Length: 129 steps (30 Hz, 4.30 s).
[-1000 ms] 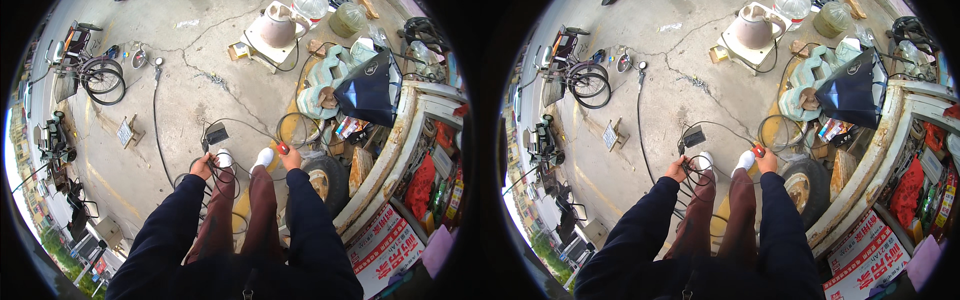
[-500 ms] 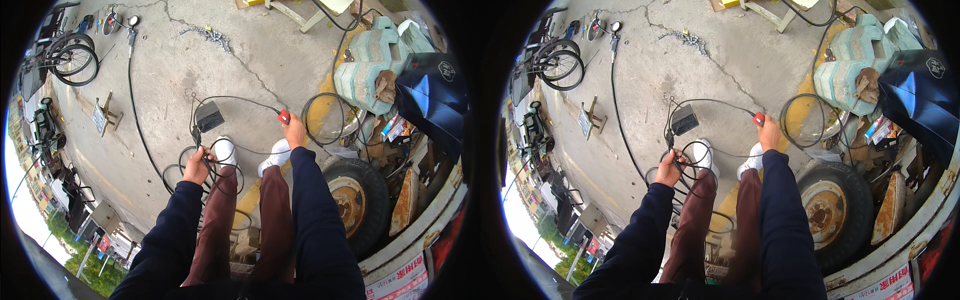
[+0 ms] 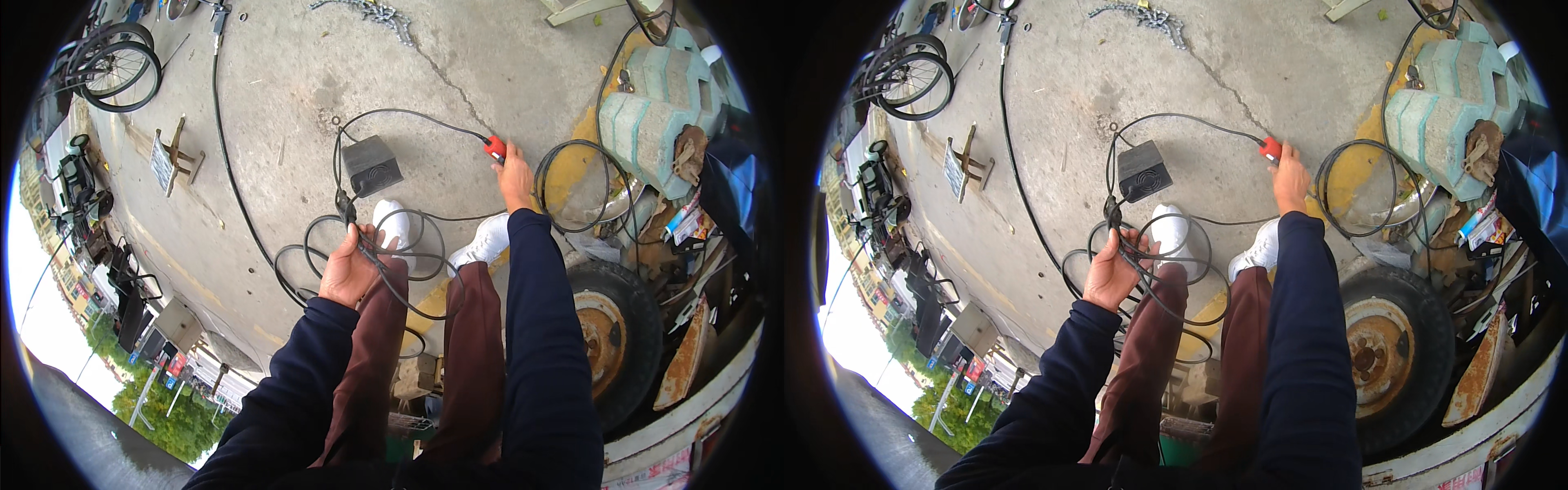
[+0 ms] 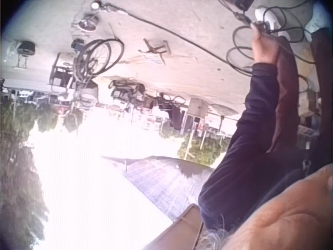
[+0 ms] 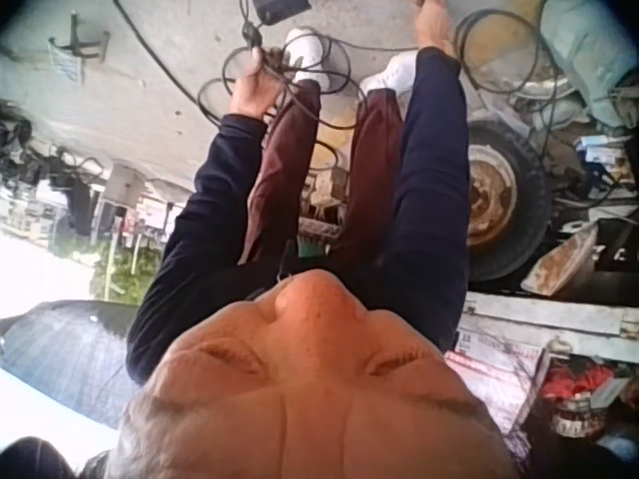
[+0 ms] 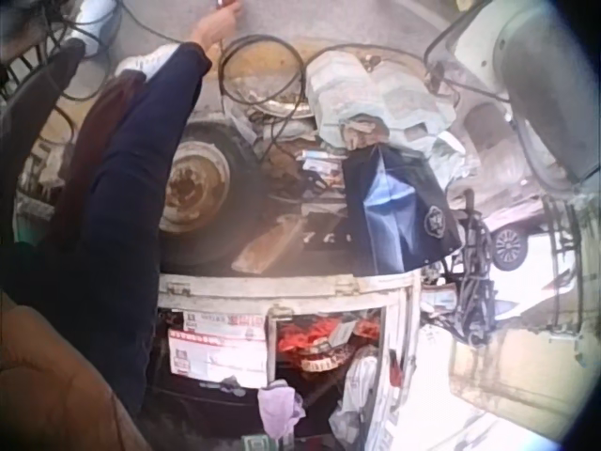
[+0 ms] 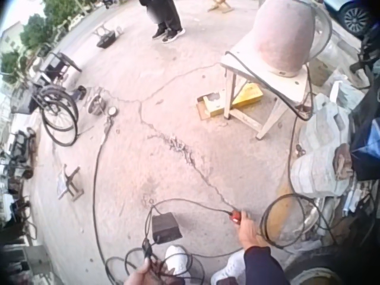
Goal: The person removes a bicycle inner tube, inflates it with a hand pump, and locates a puncture. They then apply a patch to the tube, retrieve a soldering iron, and use it to heat the patched area.
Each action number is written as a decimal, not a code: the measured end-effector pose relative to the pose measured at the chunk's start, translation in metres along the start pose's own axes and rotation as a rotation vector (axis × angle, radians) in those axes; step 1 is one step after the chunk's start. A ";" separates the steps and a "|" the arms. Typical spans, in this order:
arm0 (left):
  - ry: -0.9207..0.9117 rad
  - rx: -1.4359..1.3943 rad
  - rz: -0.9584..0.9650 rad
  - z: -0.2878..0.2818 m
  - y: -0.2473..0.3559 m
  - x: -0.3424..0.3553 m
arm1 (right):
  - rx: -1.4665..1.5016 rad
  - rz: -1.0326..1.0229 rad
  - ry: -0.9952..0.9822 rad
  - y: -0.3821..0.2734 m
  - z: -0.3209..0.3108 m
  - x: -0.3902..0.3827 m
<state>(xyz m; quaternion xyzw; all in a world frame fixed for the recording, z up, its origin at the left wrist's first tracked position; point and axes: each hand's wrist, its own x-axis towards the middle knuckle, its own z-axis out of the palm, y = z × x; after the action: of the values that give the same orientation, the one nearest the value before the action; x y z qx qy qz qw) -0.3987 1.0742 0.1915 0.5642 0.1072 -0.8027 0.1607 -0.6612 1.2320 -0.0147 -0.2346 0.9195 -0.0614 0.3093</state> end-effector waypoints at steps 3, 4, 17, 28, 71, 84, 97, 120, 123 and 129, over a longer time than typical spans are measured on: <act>-0.041 -0.057 -0.024 0.008 0.008 0.005 | 0.030 0.031 0.106 0.013 -0.002 -0.024; -0.049 -0.079 -0.021 0.011 0.009 0.008 | 0.030 0.069 0.109 0.020 -0.003 -0.040; -0.045 0.142 -0.024 0.038 0.001 0.040 | 1.081 0.780 -0.003 0.051 -0.120 -0.318; -0.035 0.323 -0.098 0.005 -0.008 0.043 | 1.377 0.860 -0.336 -0.025 -0.275 -0.371; -0.783 1.475 0.108 0.099 0.025 -0.068 | 1.198 0.272 -0.038 -0.131 -0.287 -0.301; -0.287 1.446 0.311 0.112 -0.079 -0.125 | 0.623 -0.794 0.022 -0.185 -0.441 -0.254; -0.106 1.129 0.028 0.105 -0.112 -0.110 | 0.377 -0.893 0.341 -0.142 -0.506 -0.259; -0.052 1.109 0.055 0.091 -0.097 -0.072 | -0.141 0.618 0.018 0.307 -0.337 -0.030; -0.035 1.055 0.039 0.076 -0.095 -0.070 | -0.357 0.967 0.117 0.375 -0.334 -0.031; 0.048 0.948 -0.011 0.062 -0.114 -0.072 | -0.231 1.116 0.012 0.407 -0.312 -0.009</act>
<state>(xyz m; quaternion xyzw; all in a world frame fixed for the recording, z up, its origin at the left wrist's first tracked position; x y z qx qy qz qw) -0.4733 1.1676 0.2791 0.5932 -0.2642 -0.7508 -0.1211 -1.0012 1.5854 0.1348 0.2546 0.9067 0.2108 0.2618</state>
